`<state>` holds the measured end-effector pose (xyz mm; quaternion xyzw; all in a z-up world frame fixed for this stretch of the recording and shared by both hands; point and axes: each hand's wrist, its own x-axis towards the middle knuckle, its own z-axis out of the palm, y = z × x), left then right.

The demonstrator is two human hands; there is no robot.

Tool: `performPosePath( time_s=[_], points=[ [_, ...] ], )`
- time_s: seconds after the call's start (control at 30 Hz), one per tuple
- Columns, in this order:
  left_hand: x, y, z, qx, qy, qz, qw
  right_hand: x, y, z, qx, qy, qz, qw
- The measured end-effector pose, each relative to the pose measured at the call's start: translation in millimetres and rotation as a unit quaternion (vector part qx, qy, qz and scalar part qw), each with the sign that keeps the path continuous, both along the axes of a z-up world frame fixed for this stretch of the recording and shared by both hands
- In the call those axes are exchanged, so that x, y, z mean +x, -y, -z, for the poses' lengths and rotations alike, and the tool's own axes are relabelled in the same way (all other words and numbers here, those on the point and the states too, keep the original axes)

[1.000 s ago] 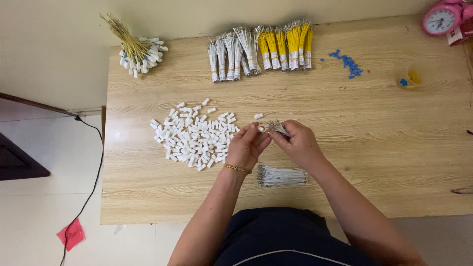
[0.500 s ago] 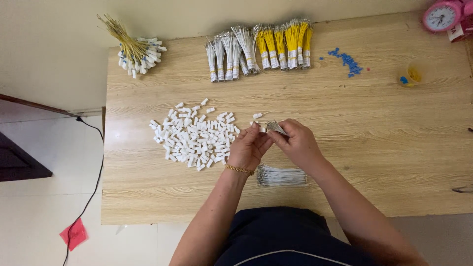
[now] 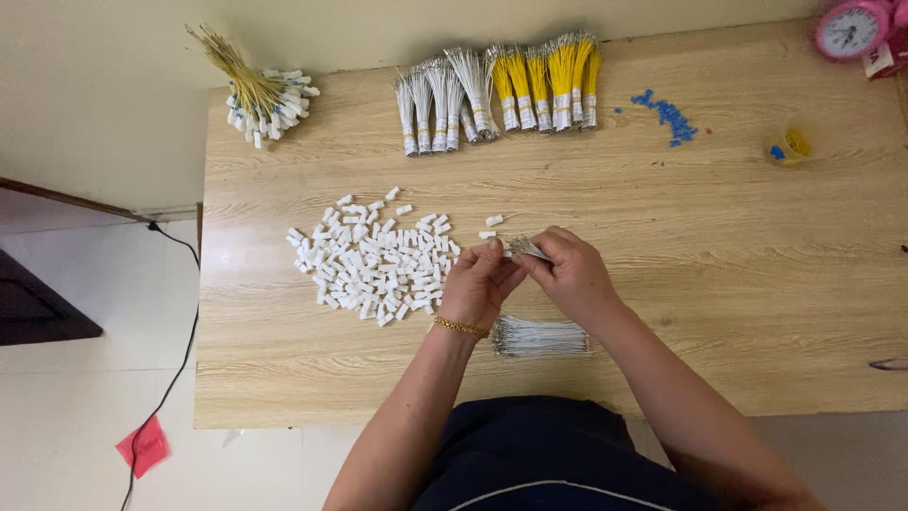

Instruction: Assembling small white plastic sleeves onto the ends of thin metal wires

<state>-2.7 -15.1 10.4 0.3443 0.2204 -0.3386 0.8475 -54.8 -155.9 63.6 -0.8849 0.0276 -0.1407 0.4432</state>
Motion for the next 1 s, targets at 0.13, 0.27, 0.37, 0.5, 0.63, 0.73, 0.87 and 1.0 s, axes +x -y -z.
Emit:
performPosePath(
  time_s=[0.13, 0.27, 0.37, 0.5, 0.63, 0.73, 0.87, 1.0],
  points=[
    [1, -2, 21, 0.007, -0.007, -0.007, 1.0, 3, -2, -1, 0.026, 0.001, -0.023, 0.999],
    [4, -2, 22, -0.009, -0.014, -0.012, 1.0, 1, 1, 22, 0.048, -0.021, -0.02, 0.998],
    [5, 0, 14, -0.001, -0.019, -0.013, 1.0, 0, 2, 24, 0.036, -0.051, 0.012, 0.998],
    [7, 2, 21, 0.012, -0.018, -0.015, 1.0, 5, 0, 18, 0.006, -0.056, -0.004, 0.998],
    [10, 3, 21, 0.019, -0.022, -0.013, 0.999, 9, 1, 26, -0.049, -0.069, -0.028, 0.996],
    [13, 4, 21, 0.033, -0.03, -0.007, 0.999, 8, 4, 30, -0.096, -0.074, -0.011, 0.993],
    [15, 9, 31, 0.038, -0.026, -0.011, 0.999, 13, 3, 32, -0.129, -0.059, -0.018, 0.99],
    [15, 11, 25, 0.048, -0.029, -0.021, 0.998, 20, 6, 44, -0.124, -0.083, -0.038, 0.988]
  ],
)
